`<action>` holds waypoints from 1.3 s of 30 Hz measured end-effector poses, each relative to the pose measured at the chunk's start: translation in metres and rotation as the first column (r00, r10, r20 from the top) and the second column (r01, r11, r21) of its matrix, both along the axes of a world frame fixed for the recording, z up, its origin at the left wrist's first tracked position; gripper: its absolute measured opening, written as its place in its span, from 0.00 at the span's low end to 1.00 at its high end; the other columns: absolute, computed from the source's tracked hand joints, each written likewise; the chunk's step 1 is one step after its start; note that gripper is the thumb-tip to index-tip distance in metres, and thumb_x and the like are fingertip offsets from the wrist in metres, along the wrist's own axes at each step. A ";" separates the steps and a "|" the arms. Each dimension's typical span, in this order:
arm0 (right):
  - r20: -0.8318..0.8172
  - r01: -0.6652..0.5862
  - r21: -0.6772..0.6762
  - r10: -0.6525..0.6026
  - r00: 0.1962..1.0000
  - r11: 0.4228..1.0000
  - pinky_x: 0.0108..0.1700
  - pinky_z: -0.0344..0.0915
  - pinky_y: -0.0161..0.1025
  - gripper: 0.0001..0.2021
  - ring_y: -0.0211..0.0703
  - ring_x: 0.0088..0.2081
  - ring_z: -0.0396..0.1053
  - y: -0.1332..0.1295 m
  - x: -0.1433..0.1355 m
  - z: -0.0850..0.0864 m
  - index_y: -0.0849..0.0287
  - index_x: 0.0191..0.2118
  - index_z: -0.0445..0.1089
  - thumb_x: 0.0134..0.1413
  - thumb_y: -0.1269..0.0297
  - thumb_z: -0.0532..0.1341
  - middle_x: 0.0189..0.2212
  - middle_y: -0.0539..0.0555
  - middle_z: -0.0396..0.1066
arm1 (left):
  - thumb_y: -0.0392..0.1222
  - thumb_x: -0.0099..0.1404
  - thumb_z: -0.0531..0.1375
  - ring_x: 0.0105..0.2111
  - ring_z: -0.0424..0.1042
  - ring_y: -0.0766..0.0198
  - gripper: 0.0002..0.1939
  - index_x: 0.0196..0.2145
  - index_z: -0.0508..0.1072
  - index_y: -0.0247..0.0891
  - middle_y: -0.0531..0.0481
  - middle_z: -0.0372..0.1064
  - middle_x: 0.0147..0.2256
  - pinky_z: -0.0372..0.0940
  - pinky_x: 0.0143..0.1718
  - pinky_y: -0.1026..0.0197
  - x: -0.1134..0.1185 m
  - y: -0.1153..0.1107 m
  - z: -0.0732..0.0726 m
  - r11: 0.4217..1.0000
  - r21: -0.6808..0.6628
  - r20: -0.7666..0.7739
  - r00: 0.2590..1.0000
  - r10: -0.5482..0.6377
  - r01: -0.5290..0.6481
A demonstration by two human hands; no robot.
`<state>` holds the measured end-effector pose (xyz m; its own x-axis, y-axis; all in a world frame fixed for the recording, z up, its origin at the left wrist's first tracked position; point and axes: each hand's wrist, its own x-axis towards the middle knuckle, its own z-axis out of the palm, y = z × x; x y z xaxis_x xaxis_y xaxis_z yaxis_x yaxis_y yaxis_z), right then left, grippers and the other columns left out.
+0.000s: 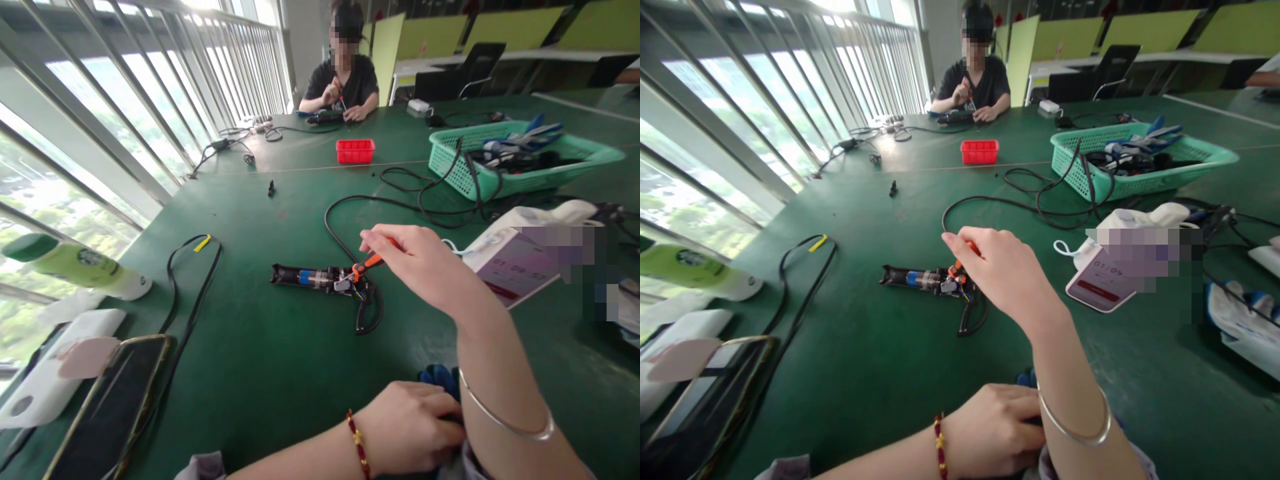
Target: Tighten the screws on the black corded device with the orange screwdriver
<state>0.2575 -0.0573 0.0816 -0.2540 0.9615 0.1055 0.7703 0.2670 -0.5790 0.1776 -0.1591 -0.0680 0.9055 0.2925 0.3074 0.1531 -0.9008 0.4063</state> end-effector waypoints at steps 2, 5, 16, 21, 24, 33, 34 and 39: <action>-0.009 -0.013 -0.023 0.013 1.000 1.000 0.27 0.52 0.32 0.16 0.37 0.25 0.62 0.003 0.004 -0.001 0.56 0.32 0.68 0.59 0.54 0.48 0.21 0.48 0.65 | 0.40 0.60 0.55 0.36 0.67 0.70 0.05 0.29 0.69 0.39 0.55 0.70 0.39 0.61 0.39 0.67 -0.004 0.003 0.005 0.999 -0.025 0.038 0.999 0.029 -0.028; -0.060 -0.012 -0.012 0.011 0.998 1.000 0.26 0.54 0.31 0.10 0.36 0.25 0.63 0.007 0.013 -0.004 0.55 0.41 0.66 0.54 0.61 0.54 0.23 0.47 0.66 | 0.34 0.60 0.50 0.28 0.66 0.71 0.10 0.24 0.67 0.39 0.55 0.70 0.29 0.60 0.32 0.64 -0.024 0.017 0.019 0.960 -0.054 0.195 0.940 0.279 -0.273; 0.187 0.100 -0.099 -0.080 0.979 0.990 0.22 0.50 0.33 0.15 0.39 0.22 0.63 -0.001 0.013 0.005 0.52 0.34 0.69 0.59 0.56 0.47 0.19 0.48 0.66 | 0.39 0.62 0.51 0.54 0.58 0.53 0.14 0.45 0.66 0.41 0.48 0.66 0.47 0.44 0.58 0.43 -0.117 0.106 0.020 0.244 0.004 0.112 0.242 0.964 -0.970; 0.206 0.022 -0.033 -0.015 0.978 0.999 0.26 0.56 0.33 0.13 0.39 0.27 0.69 -0.007 0.022 0.001 0.49 0.43 0.66 0.51 0.68 0.56 0.32 0.49 0.73 | 0.42 0.58 0.55 0.58 0.52 0.53 0.20 0.50 0.63 0.41 0.47 0.64 0.49 0.30 0.60 0.41 -0.114 0.102 0.017 0.424 0.080 -0.004 0.425 0.905 -0.902; 0.268 0.009 -0.075 0.011 0.963 0.997 0.25 0.55 0.33 0.11 0.40 0.26 0.69 -0.011 0.026 0.000 0.48 0.41 0.67 0.51 0.66 0.55 0.28 0.48 0.72 | 0.41 0.59 0.54 0.57 0.53 0.54 0.21 0.51 0.62 0.41 0.46 0.64 0.49 0.30 0.60 0.42 -0.117 0.102 0.016 0.431 0.101 -0.019 0.431 0.902 -0.897; 0.300 0.052 -0.144 -0.007 0.954 0.988 0.19 0.50 0.33 0.10 0.39 0.18 0.64 -0.016 0.021 -0.002 0.48 0.41 0.67 0.54 0.57 0.54 0.19 0.46 0.67 | 0.42 0.64 0.52 0.52 0.59 0.55 0.16 0.50 0.62 0.41 0.45 0.65 0.48 0.41 0.57 0.44 -0.117 0.104 0.014 0.425 0.152 -0.019 0.427 0.904 -0.892; 0.297 0.067 -0.093 -0.037 0.954 0.993 0.21 0.52 0.33 0.11 0.40 0.21 0.66 -0.015 0.021 -0.002 0.47 0.43 0.66 0.52 0.60 0.56 0.21 0.47 0.69 | 0.42 0.64 0.52 0.52 0.59 0.55 0.16 0.49 0.62 0.40 0.45 0.65 0.48 0.41 0.57 0.44 -0.116 0.104 0.013 0.415 0.150 -0.010 0.418 0.908 -0.897; 0.221 0.116 0.015 -0.116 0.968 0.993 0.24 0.55 0.33 0.11 0.41 0.25 0.69 -0.009 0.016 0.000 0.51 0.42 0.64 0.50 0.64 0.58 0.25 0.48 0.71 | 0.42 0.64 0.53 0.53 0.58 0.54 0.14 0.47 0.61 0.38 0.43 0.65 0.48 0.40 0.58 0.44 -0.113 0.102 0.011 0.360 0.136 0.051 0.369 0.928 -0.923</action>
